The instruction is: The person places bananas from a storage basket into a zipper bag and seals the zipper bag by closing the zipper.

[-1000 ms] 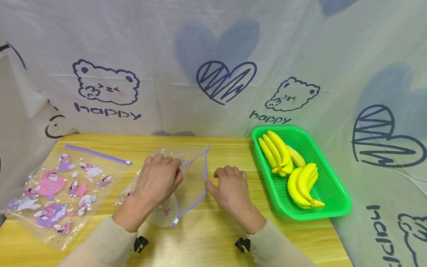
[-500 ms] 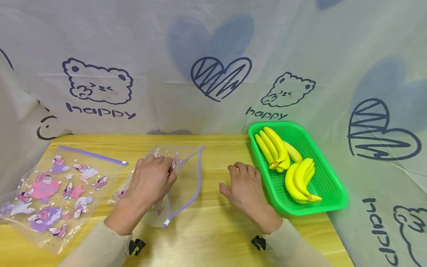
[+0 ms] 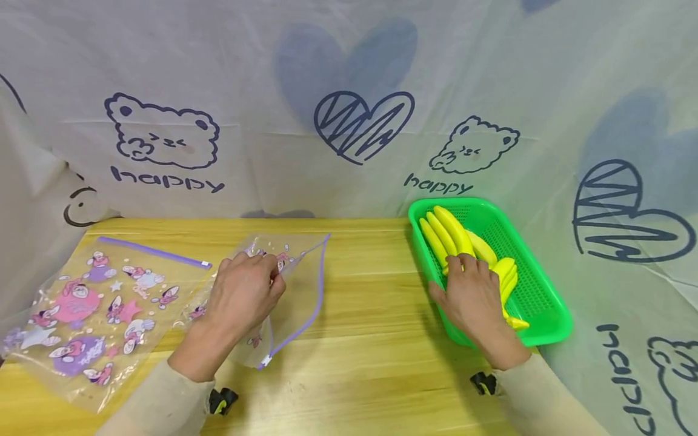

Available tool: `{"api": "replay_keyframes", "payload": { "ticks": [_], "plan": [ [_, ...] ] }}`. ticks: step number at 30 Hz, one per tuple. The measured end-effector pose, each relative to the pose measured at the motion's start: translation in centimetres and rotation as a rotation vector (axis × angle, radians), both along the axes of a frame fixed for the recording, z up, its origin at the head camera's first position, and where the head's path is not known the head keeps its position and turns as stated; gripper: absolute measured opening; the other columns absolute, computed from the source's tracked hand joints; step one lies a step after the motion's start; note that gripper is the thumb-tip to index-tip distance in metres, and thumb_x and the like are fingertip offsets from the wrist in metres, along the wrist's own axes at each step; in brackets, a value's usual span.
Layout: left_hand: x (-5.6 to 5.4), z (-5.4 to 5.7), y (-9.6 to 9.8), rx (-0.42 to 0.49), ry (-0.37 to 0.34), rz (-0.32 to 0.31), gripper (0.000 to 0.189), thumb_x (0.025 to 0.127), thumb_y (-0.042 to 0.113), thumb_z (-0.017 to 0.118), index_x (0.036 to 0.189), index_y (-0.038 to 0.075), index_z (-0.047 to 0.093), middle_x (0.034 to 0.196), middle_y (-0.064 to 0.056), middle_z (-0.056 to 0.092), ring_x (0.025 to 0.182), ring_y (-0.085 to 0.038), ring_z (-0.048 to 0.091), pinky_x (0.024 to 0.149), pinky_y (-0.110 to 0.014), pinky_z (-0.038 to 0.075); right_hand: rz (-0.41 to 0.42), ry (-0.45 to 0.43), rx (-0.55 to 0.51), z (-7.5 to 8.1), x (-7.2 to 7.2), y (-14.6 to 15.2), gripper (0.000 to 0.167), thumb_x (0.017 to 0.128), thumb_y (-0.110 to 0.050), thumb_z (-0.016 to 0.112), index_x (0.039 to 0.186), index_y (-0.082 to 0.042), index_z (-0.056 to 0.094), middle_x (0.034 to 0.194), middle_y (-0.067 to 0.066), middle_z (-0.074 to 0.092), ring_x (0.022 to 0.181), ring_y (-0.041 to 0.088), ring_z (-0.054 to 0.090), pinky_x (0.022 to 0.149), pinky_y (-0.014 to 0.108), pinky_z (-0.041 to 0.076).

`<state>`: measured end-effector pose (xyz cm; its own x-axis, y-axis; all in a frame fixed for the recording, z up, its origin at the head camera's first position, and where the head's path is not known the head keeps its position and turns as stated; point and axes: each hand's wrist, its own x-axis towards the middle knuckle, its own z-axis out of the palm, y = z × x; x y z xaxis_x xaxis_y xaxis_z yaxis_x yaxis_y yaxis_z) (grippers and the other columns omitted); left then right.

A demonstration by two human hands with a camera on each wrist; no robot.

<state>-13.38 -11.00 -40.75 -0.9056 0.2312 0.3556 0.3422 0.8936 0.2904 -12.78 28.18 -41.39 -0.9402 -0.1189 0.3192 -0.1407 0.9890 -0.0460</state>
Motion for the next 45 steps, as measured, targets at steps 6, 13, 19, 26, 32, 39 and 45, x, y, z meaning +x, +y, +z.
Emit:
{"api": "replay_keyframes", "payload": {
  "ticks": [6, 13, 19, 26, 32, 39, 45],
  "plan": [
    [0.0, 0.0, -0.1, 0.018, -0.031, 0.002, 0.018, 0.090, 0.015, 0.062, 0.073, 0.017, 0.057, 0.064, 0.004, 0.056, 0.065, -0.023, 0.046, 0.066, -0.037, 0.034, -0.055, -0.048, 0.001, 0.3, -1.0, 3.7, 0.059, 0.094, -0.033, 0.071, 0.130, 0.013, 0.059, 0.129, 0.038, 0.058, 0.111, 0.061, 0.054, 0.084, 0.071, 0.046],
    [-0.1, 0.0, -0.1, 0.023, -0.024, 0.007, 0.020, 0.090, 0.014, 0.061, 0.071, 0.017, 0.055, 0.063, 0.004, 0.055, 0.065, -0.024, 0.047, 0.065, -0.038, 0.034, -0.151, -0.226, 0.022, -0.3, -2.2, 6.3, 0.062, 0.097, -0.042, 0.070, 0.117, 0.015, 0.053, 0.120, 0.041, 0.055, 0.103, 0.059, 0.049, 0.077, 0.069, 0.044],
    [-0.1, 0.0, -0.1, 0.033, -0.056, 0.013, 0.022, 0.091, 0.014, 0.061, 0.071, 0.018, 0.054, 0.062, 0.004, 0.053, 0.066, -0.024, 0.046, 0.067, -0.038, 0.034, -0.224, -0.396, 0.056, -1.3, -2.9, 7.0, 0.080, 0.096, -0.055, 0.069, 0.120, 0.019, 0.049, 0.117, 0.043, 0.052, 0.114, 0.065, 0.047, 0.086, 0.077, 0.042],
    [0.0, 0.0, -0.2, 0.027, -0.085, 0.014, 0.022, 0.092, 0.015, 0.060, 0.071, 0.018, 0.054, 0.062, 0.005, 0.053, 0.066, -0.023, 0.047, 0.068, -0.039, 0.035, -0.343, -0.547, 0.033, -2.2, -3.4, 7.7, 0.100, 0.097, -0.056, 0.067, 0.139, 0.028, 0.031, 0.129, 0.053, 0.041, 0.125, 0.068, 0.041, 0.096, 0.081, 0.040],
    [-0.1, 0.0, -0.4, 0.021, -0.091, 0.018, 0.021, 0.092, 0.015, 0.060, 0.072, 0.018, 0.055, 0.063, 0.005, 0.054, 0.066, -0.023, 0.048, 0.068, -0.038, 0.035, -0.403, -0.593, 0.029, -2.4, -3.7, 8.1, 0.108, 0.096, -0.059, 0.065, 0.140, 0.031, 0.026, 0.131, 0.054, 0.041, 0.126, 0.068, 0.041, 0.099, 0.082, 0.038],
    [-0.1, -0.1, -0.2, 0.032, -0.093, 0.026, 0.019, 0.091, 0.014, 0.061, 0.073, 0.017, 0.056, 0.062, 0.005, 0.053, 0.064, -0.022, 0.047, 0.066, -0.038, 0.035, -0.437, -0.607, 0.021, -3.1, -3.9, 8.0, 0.125, 0.089, -0.067, 0.071, 0.144, 0.031, 0.019, 0.139, 0.055, 0.034, 0.131, 0.069, 0.036, 0.101, 0.084, 0.034],
    [-0.2, -0.2, -0.2, 0.036, -0.099, 0.033, 0.021, 0.090, 0.013, 0.061, 0.071, 0.018, 0.055, 0.062, 0.005, 0.052, 0.064, -0.023, 0.047, 0.066, -0.038, 0.035, -0.420, -0.599, 0.031, -3.6, -3.7, 8.0, 0.126, 0.087, -0.061, 0.077, 0.145, 0.032, 0.013, 0.137, 0.056, 0.033, 0.129, 0.069, 0.035, 0.098, 0.084, 0.036]
  ]
}}
